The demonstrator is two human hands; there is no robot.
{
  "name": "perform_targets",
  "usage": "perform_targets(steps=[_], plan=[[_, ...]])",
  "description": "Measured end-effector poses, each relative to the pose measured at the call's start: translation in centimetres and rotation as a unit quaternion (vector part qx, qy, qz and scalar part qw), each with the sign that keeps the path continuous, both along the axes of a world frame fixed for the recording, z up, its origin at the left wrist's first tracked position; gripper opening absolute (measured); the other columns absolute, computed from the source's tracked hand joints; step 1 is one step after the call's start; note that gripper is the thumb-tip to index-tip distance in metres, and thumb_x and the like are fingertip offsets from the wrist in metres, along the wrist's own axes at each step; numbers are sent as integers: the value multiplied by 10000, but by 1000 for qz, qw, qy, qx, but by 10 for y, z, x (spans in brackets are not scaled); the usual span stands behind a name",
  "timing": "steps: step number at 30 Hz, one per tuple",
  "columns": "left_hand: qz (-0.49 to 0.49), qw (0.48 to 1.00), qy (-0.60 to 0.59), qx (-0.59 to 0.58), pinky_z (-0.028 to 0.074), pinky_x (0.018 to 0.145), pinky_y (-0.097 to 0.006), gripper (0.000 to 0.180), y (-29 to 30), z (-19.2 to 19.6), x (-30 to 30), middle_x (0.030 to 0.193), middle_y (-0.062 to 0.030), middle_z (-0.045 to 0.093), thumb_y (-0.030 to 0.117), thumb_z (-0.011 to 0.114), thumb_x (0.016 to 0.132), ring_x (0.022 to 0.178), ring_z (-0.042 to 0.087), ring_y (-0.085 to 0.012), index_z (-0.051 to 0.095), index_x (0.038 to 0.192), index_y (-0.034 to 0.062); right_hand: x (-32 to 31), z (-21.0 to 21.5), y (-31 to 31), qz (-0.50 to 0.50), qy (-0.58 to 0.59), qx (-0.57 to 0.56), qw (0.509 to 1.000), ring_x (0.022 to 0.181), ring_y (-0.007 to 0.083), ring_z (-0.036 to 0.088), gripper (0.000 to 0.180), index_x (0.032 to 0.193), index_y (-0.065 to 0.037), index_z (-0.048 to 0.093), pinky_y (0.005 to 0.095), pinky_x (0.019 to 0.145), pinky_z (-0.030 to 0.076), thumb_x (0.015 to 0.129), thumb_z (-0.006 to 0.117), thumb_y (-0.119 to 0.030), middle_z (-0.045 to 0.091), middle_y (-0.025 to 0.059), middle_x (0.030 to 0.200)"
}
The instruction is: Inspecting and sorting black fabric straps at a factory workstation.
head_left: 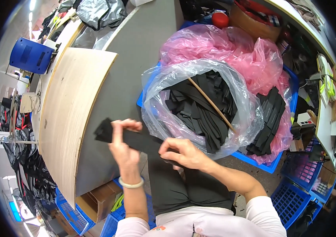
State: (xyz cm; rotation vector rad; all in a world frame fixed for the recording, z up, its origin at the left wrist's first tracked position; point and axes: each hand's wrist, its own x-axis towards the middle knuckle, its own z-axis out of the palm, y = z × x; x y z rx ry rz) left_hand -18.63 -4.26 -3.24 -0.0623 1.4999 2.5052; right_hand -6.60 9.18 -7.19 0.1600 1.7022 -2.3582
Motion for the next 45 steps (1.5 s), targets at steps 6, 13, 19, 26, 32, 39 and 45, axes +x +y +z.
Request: perform_targets(steps=[6, 13, 19, 26, 32, 39, 45], plan=[[-12, 993, 121, -6, 395, 625, -291, 172, -56, 39, -30, 610, 3, 366, 206, 513, 942, 549, 375, -106, 501, 848, 62, -9, -86, 46, -128, 52, 143, 980, 600, 90, 578, 5, 787, -25, 573, 258, 556, 470, 791, 576, -27, 601, 60, 692], [-84, 983, 107, -119, 413, 565, -278, 223, -26, 33, -2, 614, -4, 403, 71, 610, 836, 523, 393, -99, 545, 1017, -42, -156, -157, 94, -256, 80, 630, 729, 1023, 296, 515, 415, 1079, -31, 550, 420, 843, 405, 705, 690, -145, 564, 127, 1065], [-65, 989, 75, -108, 423, 557, -283, 216, -31, 34, -6, 608, -14, 437, 66, 626, 825, 519, 417, -105, 559, 996, -48, -158, -168, 74, -269, 35, 643, 717, 896, 271, 552, 263, 942, -52, 612, 424, 816, 356, 696, 631, -142, 613, 92, 881], [-116, 988, 29, -99, 439, 563, -286, 200, -7, 36, 5, 621, -22, 476, 20, 615, 802, 526, 431, -99, 567, 981, -54, -99, -86, 113, -281, 188, 297, 893, 828, 258, 592, 289, 941, 4, 620, 331, 732, 439, 739, 665, -198, 609, 117, 837], [-243, 963, 46, -103, 440, 534, -242, 312, 68, 48, 12, 681, 13, 523, 8, 731, 716, 532, 471, -73, 616, 1002, -39, -30, 42, 123, -238, 159, 112, 952, 746, 33, 466, 197, 943, -17, 608, 207, 680, 401, 891, 584, -205, 543, -56, 800], [-378, 916, 136, 8, 451, 541, -272, 152, 172, 110, 46, 637, -4, 517, 53, 699, 769, 534, 480, -106, 566, 840, 46, 14, 123, 145, -344, 294, -91, 887, 748, 114, 610, 161, 932, -50, 497, 250, 663, 497, 851, 632, -86, 631, 74, 880], [-482, 862, 83, 135, 445, 555, -267, 186, 213, 148, 92, 698, -6, 527, 30, 698, 762, 570, 487, -106, 591, 914, 33, 82, 172, 165, -403, 326, -62, 853, 637, 159, 626, 138, 932, -22, 514, 284, 561, 533, 856, 618, -70, 637, 102, 806]])
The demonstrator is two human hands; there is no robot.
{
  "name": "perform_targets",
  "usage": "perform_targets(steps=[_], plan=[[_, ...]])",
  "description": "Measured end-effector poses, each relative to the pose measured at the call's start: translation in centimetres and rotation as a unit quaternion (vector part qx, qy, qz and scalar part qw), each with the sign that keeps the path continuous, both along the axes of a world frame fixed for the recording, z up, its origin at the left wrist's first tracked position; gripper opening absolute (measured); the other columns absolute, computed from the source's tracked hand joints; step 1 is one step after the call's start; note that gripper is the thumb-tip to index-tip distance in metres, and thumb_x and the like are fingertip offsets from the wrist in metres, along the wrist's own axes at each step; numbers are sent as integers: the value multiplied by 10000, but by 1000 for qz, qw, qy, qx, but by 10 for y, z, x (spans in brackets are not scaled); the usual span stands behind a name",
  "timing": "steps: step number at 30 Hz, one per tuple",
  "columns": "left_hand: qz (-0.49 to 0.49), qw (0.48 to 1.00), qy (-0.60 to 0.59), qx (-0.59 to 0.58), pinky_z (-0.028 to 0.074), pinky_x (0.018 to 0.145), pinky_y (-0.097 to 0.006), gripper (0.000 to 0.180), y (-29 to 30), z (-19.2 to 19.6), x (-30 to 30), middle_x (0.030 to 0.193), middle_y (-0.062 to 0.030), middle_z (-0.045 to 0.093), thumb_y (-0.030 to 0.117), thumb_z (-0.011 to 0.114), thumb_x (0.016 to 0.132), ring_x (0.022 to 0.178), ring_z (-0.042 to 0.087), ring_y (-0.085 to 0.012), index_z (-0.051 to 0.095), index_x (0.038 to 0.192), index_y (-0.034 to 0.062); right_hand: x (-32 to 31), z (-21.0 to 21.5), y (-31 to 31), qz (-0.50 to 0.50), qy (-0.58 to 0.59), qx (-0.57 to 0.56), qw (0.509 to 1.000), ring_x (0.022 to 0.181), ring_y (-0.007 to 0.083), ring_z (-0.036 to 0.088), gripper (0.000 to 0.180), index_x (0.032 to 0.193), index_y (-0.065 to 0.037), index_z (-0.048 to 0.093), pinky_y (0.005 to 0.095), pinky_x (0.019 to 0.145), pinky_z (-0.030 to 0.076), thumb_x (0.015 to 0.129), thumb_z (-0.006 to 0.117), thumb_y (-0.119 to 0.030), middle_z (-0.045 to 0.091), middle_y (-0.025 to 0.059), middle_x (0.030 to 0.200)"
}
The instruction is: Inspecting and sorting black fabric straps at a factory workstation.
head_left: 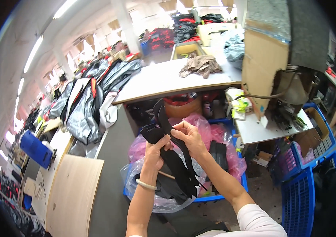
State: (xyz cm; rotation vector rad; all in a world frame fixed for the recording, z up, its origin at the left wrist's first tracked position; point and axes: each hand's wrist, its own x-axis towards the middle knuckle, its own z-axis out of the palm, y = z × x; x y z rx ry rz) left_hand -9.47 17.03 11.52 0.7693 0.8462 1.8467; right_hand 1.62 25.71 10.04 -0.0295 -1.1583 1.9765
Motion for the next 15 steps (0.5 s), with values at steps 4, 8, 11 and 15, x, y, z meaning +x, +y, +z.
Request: perform_targets(steps=[4, 8, 11, 15], plan=[[-72, 997, 40, -9, 434, 564, -245, 399, 25, 19, 58, 721, -5, 547, -28, 688, 706, 584, 497, -104, 586, 1089, 11, 62, 9, 12, -39, 6, -16, 999, 644, 177, 640, 126, 937, -10, 541, 268, 555, 525, 861, 612, -80, 638, 103, 802], [-93, 992, 84, 3, 447, 530, -222, 383, 38, 34, 133, 760, -10, 575, -42, 689, 698, 595, 550, -103, 586, 1066, -7, 131, 5, 22, -76, 43, -44, 995, 632, 167, 636, 119, 947, -22, 553, 252, 546, 515, 855, 612, -68, 635, 86, 824], [-83, 991, 107, 25, 462, 511, -229, 367, 52, 33, 184, 770, -12, 577, -37, 703, 694, 591, 570, -112, 583, 1041, -15, 174, 1, 21, -162, 48, -48, 984, 610, 129, 607, 127, 944, -38, 553, 236, 536, 500, 846, 625, -75, 629, 55, 817], [-134, 981, 137, 18, 446, 517, -220, 460, 61, 39, 242, 788, 11, 580, -43, 713, 682, 597, 528, -70, 583, 1120, 3, 227, -6, 20, -246, 116, -101, 957, 656, 96, 589, 124, 923, -65, 539, 218, 550, 491, 849, 630, -104, 620, 38, 814]])
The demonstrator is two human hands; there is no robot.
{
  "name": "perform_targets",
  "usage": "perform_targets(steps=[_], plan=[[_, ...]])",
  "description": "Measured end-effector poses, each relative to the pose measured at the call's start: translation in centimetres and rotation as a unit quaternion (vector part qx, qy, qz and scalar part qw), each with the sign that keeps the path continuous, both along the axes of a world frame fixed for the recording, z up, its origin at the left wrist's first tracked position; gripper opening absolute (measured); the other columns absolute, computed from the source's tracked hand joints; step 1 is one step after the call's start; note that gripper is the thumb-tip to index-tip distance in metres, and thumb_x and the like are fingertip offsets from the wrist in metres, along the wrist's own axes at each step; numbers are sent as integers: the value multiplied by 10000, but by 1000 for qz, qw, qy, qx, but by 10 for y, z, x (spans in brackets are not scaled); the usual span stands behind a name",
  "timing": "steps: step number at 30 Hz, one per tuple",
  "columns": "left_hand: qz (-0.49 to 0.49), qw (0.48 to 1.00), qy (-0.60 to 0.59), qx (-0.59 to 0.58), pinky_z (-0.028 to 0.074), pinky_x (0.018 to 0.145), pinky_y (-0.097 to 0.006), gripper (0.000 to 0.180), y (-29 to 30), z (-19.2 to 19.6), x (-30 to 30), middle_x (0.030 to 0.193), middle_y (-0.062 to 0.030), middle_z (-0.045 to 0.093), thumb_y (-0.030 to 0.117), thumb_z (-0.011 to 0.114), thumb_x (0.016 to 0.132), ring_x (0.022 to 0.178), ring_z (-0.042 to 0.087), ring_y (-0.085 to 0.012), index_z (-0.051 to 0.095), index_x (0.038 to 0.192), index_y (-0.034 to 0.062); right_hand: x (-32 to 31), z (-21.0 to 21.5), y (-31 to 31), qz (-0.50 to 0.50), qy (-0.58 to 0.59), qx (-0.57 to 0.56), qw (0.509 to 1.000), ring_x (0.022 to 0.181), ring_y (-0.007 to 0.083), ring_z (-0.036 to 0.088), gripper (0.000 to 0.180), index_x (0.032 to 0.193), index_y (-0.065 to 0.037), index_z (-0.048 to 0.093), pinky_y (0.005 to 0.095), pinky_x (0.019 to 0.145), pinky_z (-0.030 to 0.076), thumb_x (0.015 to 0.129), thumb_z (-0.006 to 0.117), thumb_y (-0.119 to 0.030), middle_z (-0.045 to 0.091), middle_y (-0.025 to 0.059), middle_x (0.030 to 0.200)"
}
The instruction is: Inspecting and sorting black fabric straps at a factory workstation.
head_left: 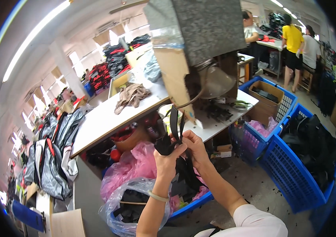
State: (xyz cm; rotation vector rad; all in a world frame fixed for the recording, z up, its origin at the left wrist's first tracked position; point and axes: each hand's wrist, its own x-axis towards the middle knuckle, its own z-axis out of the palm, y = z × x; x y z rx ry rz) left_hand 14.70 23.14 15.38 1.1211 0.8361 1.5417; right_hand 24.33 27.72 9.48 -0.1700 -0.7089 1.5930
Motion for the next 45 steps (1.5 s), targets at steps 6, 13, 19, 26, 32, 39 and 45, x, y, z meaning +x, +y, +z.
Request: perform_targets(steps=[6, 13, 19, 26, 32, 39, 45], plan=[[-31, 996, 54, 57, 441, 541, -211, 388, 2, -1, 44, 790, -21, 609, -31, 698, 702, 608, 554, -87, 592, 1075, -26, 45, 4, -10, -59, 31, 27, 997, 696, 101, 593, 111, 929, -78, 513, 192, 506, 458, 887, 582, -154, 637, 110, 1006], [-47, 997, -57, 20, 407, 584, -213, 394, 18, -11, 48, 950, -79, 639, -10, 640, 709, 634, 517, -96, 568, 1097, -14, 55, -8, -9, -45, 112, 32, 992, 773, 159, 595, 149, 917, -61, 515, 305, 667, 503, 904, 568, -199, 586, 72, 928], [-22, 999, -27, -1, 418, 561, -211, 394, 9, -27, 44, 916, -69, 634, -33, 664, 699, 646, 543, -99, 571, 1081, -15, 48, 4, -12, -49, 167, 31, 984, 740, 212, 651, 140, 901, -40, 512, 279, 561, 522, 912, 553, -174, 638, 161, 932], [35, 999, 25, 9, 415, 540, -202, 370, 6, -31, 29, 802, -19, 600, -54, 689, 674, 643, 544, -89, 591, 1029, -15, 16, 16, -15, -208, 149, -7, 967, 697, 135, 624, 127, 870, -49, 514, 226, 632, 497, 848, 637, -72, 587, 34, 776], [111, 992, -64, 12, 462, 625, -222, 291, 15, -27, 7, 820, -28, 620, -86, 586, 667, 698, 579, -109, 626, 940, 5, -6, 1, -23, -151, 49, -51, 986, 745, 62, 542, 113, 829, -45, 529, 192, 697, 440, 832, 642, -36, 597, 27, 852], [100, 990, -94, 31, 486, 663, -250, 264, 22, -20, -13, 835, -52, 633, -71, 586, 694, 711, 602, -142, 610, 946, 5, -4, -29, -36, -152, -134, -72, 977, 753, 54, 517, 134, 797, -52, 552, 204, 720, 414, 789, 684, -38, 571, 4, 848], [91, 989, -116, 29, 480, 644, -240, 251, 20, -23, -22, 816, -47, 626, -81, 593, 699, 696, 596, -133, 604, 932, 10, 0, -12, -41, -143, -121, -52, 981, 740, 63, 495, 161, 741, -48, 553, 205, 706, 391, 740, 708, -6, 553, 8, 828]])
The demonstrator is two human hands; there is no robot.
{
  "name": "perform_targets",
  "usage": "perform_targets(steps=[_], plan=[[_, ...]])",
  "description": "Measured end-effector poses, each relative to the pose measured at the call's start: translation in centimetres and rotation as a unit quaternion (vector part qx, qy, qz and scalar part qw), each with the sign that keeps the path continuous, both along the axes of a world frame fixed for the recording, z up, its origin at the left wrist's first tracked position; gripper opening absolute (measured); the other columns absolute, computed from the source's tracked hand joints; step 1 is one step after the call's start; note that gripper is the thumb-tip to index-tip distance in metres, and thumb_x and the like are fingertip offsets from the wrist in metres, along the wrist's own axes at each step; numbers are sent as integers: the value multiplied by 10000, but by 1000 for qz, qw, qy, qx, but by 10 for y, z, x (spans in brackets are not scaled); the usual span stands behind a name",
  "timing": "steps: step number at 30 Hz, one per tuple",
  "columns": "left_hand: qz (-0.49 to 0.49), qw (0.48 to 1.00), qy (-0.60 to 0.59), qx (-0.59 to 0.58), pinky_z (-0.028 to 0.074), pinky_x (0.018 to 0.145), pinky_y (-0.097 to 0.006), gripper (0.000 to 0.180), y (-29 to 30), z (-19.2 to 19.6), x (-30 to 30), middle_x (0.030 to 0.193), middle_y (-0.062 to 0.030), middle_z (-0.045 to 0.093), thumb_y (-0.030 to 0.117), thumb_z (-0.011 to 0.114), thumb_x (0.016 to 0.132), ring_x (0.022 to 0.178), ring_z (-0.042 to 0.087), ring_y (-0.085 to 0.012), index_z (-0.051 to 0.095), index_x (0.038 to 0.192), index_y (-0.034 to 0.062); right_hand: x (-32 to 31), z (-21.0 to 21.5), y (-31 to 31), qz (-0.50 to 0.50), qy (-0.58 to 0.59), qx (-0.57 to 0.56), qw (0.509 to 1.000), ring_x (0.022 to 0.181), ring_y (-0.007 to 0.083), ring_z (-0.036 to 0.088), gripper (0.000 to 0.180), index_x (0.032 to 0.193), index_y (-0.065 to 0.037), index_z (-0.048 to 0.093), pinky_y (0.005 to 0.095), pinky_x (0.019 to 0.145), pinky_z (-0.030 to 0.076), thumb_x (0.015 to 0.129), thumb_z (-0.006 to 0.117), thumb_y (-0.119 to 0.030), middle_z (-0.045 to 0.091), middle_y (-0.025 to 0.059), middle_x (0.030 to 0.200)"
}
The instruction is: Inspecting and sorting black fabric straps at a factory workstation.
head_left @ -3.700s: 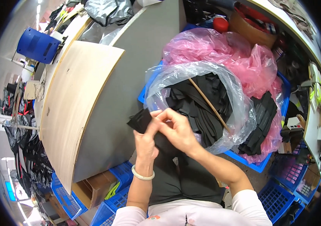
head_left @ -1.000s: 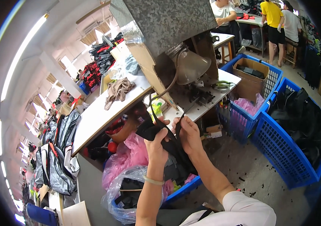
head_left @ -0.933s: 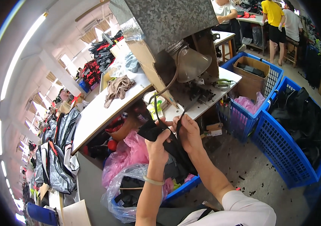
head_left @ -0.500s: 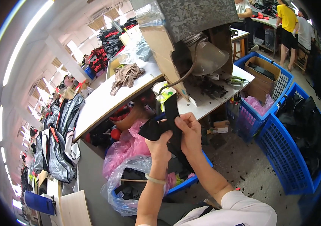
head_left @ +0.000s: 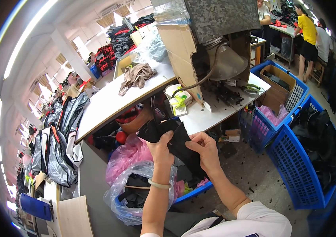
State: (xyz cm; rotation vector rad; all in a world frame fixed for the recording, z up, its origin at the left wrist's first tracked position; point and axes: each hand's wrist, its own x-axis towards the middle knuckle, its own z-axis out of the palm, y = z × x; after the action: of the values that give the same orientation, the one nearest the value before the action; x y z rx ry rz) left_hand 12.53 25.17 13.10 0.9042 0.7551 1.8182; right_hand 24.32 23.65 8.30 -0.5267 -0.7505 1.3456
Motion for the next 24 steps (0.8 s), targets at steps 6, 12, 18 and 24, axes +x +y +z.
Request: perform_targets(steps=[6, 12, 18, 24], plan=[[5, 1000, 4, -5, 456, 594, -224, 247, -1, -1, -5, 794, -41, 619, -87, 589, 698, 668, 581, -120, 600, 923, 15, -2, 3, -2, 26, -6, 11, 1000, 754, 70, 504, 170, 698, -44, 551, 208, 702, 395, 710, 706, 25, 559, 12, 828], [27, 1000, 10, -2, 436, 577, -211, 251, -1, 5, 1, 800, -33, 623, -76, 596, 694, 663, 571, -99, 613, 929, 11, 15, 15, 2, -376, -273, 164, 870, 721, 152, 557, 143, 753, 4, 509, 275, 670, 442, 735, 638, 63, 597, 87, 897], [44, 998, 52, 2, 496, 644, -247, 220, 2, 1, 4, 821, -70, 635, -71, 535, 726, 709, 613, -151, 603, 931, -28, -2, 28, -7, -249, -346, 253, 868, 881, 246, 628, 142, 734, 15, 539, 306, 764, 482, 701, 672, 51, 617, 142, 1053], [-28, 999, 16, 19, 443, 592, -205, 296, 1, -1, -2, 874, -55, 630, -62, 537, 716, 709, 586, -109, 600, 1000, -13, -2, 28, -4, -144, -215, 139, 956, 785, 144, 605, 153, 838, -3, 590, 252, 704, 475, 738, 705, -15, 633, 83, 954]])
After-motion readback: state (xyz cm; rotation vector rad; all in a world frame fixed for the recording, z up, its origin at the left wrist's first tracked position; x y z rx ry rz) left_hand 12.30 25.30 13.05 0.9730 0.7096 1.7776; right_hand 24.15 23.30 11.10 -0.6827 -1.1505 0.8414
